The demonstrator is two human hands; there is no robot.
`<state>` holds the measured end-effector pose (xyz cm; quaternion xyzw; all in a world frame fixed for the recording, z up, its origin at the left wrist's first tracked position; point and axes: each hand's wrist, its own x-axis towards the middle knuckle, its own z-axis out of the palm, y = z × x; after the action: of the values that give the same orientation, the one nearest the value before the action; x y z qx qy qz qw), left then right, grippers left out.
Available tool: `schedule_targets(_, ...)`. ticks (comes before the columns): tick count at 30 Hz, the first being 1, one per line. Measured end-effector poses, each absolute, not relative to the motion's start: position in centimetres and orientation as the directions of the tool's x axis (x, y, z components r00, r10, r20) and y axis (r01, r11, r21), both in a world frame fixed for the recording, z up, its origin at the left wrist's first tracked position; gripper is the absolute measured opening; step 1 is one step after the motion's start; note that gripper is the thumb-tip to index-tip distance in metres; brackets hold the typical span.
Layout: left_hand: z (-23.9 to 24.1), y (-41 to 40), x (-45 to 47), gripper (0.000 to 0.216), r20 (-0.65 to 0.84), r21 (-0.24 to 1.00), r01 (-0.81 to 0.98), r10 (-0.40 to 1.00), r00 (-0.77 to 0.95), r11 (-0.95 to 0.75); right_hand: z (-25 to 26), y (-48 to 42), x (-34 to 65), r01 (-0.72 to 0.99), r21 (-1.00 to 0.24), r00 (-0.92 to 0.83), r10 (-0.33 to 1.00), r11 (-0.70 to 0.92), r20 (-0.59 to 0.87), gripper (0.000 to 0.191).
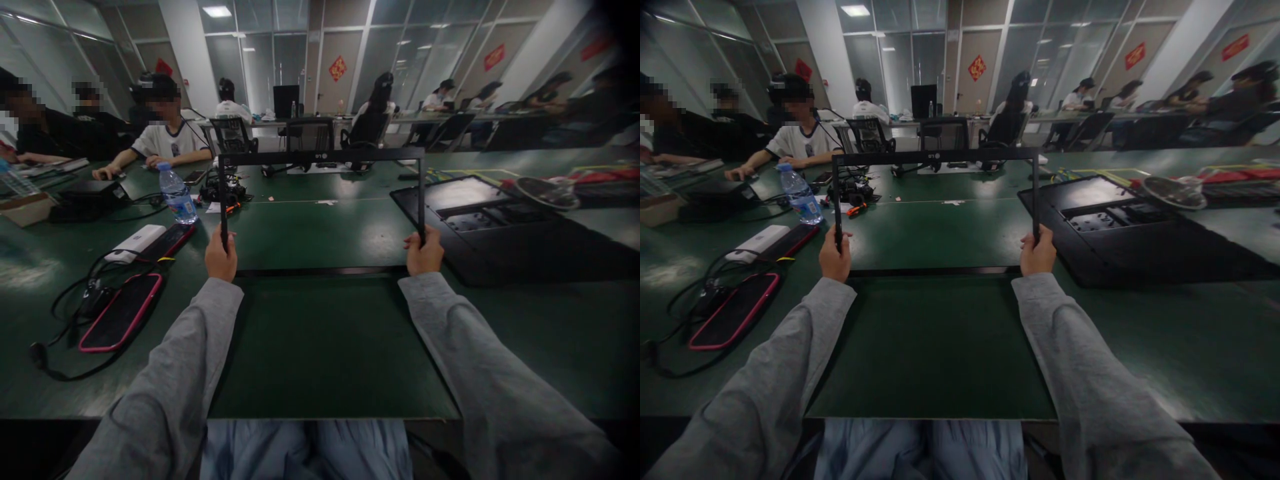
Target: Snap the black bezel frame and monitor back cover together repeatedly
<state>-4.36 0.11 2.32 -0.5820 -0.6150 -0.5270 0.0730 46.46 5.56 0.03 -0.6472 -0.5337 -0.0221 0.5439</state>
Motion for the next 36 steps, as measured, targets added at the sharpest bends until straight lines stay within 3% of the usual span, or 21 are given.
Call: schedule_targets(36,2.11,0.3,-4.2,0.048,0.675,0.619,0.744,0.653,-0.343,-0.249,0.04,5.83,46.37,0.69,-0.713,0.458,0.688,0.124,0.563,0.044)
